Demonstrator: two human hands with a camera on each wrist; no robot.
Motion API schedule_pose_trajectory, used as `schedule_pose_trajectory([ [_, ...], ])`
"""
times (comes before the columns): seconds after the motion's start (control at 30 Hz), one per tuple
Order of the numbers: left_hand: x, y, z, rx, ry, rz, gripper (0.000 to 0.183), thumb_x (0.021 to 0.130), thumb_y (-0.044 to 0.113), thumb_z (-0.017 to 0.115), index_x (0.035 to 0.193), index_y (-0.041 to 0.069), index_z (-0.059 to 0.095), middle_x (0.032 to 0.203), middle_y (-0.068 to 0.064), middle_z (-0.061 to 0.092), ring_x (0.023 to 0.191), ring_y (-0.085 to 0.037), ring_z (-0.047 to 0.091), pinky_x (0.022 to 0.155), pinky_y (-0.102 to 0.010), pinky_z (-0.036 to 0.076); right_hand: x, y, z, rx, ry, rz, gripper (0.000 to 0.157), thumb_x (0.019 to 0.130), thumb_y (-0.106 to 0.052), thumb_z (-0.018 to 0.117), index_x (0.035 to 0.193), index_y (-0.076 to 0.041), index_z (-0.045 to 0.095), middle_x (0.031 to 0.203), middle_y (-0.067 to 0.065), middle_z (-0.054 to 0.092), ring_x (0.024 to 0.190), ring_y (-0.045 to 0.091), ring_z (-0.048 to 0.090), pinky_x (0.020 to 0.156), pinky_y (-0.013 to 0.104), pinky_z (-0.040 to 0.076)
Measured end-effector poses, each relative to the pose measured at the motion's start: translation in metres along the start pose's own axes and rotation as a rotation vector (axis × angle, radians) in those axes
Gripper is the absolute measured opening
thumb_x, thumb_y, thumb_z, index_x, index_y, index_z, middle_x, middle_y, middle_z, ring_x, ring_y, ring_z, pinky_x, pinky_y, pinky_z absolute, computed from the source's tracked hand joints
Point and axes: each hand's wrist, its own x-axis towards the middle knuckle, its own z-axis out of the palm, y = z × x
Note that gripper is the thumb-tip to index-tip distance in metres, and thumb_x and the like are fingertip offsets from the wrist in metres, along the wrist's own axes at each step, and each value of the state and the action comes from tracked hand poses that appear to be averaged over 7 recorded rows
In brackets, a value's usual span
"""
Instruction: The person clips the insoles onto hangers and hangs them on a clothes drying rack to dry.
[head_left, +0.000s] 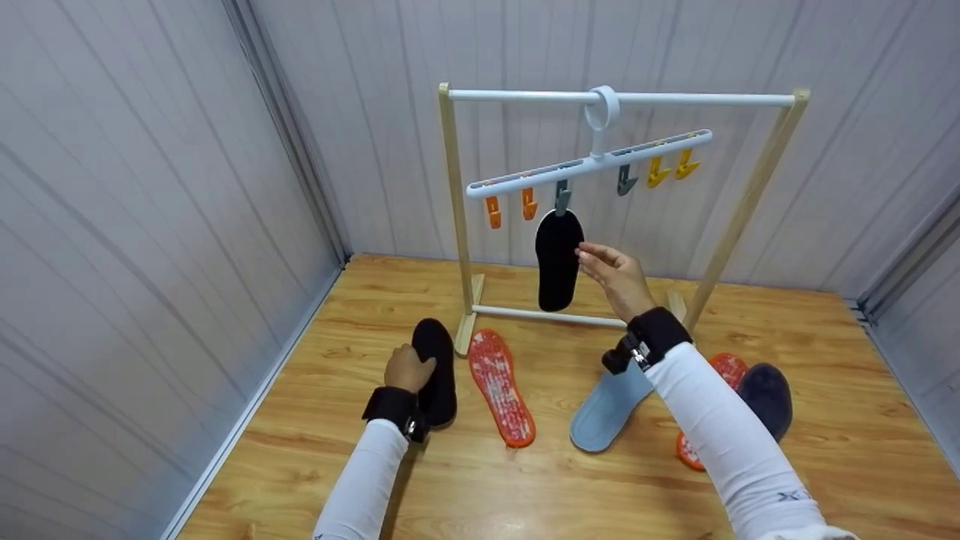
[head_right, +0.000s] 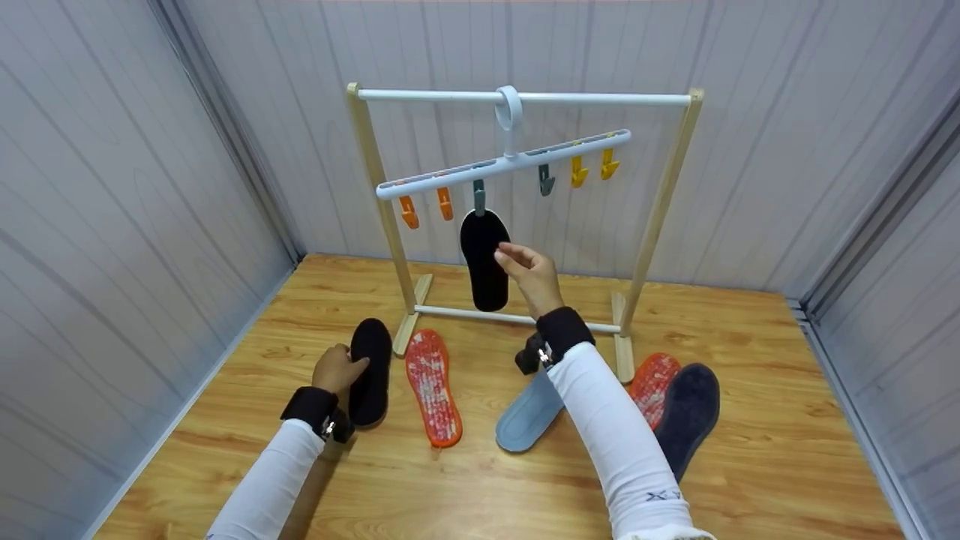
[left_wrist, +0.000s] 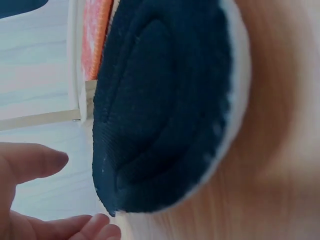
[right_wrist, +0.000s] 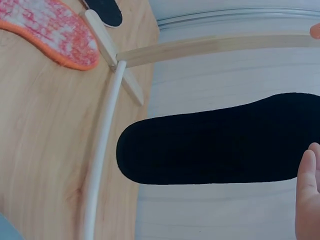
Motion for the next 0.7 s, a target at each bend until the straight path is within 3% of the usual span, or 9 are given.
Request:
schedule_pose_trajectory([
  [0.17, 0.002, 0.0, 0.003, 0.036, -0.016, -0.012, 0.038, 0.086, 0.024, 0.066, 0.099, -0.012, 0.062, 0.093, -0.025, 0.064, 0.082, -0.035, 0.063, 0.07, -0.044, 0.051, -0.002, 0.004, -0.004, -0.016, 0.012, 0.02, 0.041, 0.092, -0.002, 0.058, 0.126, 0.016, 0.046, 0.116, 0.014, 0.063, 0.123, 0.033, 0.048, 0.098, 0.031, 0.043],
  [0.33, 0.004, 0.001, 0.006, 0.056, -0.034, -0.034, 0.032, 0.085, 0.025, 0.068, 0.084, -0.006, 0.068, 0.084, -0.022, 0.067, 0.069, -0.029, 0.063, 0.056, -0.037, 0.049, -0.003, 0.007, -0.005, -0.015, 0.019, 0.035, 0.044, 0.091, -0.005, 0.06, 0.127, 0.016, 0.046, 0.108, 0.006, 0.066, 0.118, 0.03, 0.052, 0.1, 0.035, 0.041],
  [0.53, 0.008, 0.002, 0.005, 0.026, -0.039, -0.059, 0.034, 0.083, 0.025, 0.069, 0.093, -0.008, 0.067, 0.088, -0.023, 0.066, 0.075, -0.032, 0.064, 0.064, -0.041, 0.051, -0.003, 0.011, -0.006, -0.005, 0.001, 0.032, 0.042, 0.091, -0.005, 0.059, 0.126, 0.016, 0.046, 0.105, 0.004, 0.066, 0.118, 0.029, 0.052, 0.105, 0.04, 0.036],
  [0.7, 0.01, -0.001, 0.008, -0.036, -0.013, -0.043, 0.036, 0.078, 0.019, 0.073, 0.096, -0.011, 0.066, 0.092, -0.026, 0.067, 0.084, -0.037, 0.064, 0.074, -0.045, 0.052, -0.004, 0.015, -0.009, 0.013, -0.005, 0.032, 0.037, 0.091, -0.001, 0.058, 0.123, 0.015, 0.049, 0.107, 0.006, 0.065, 0.115, 0.026, 0.054, 0.097, 0.03, 0.044],
])
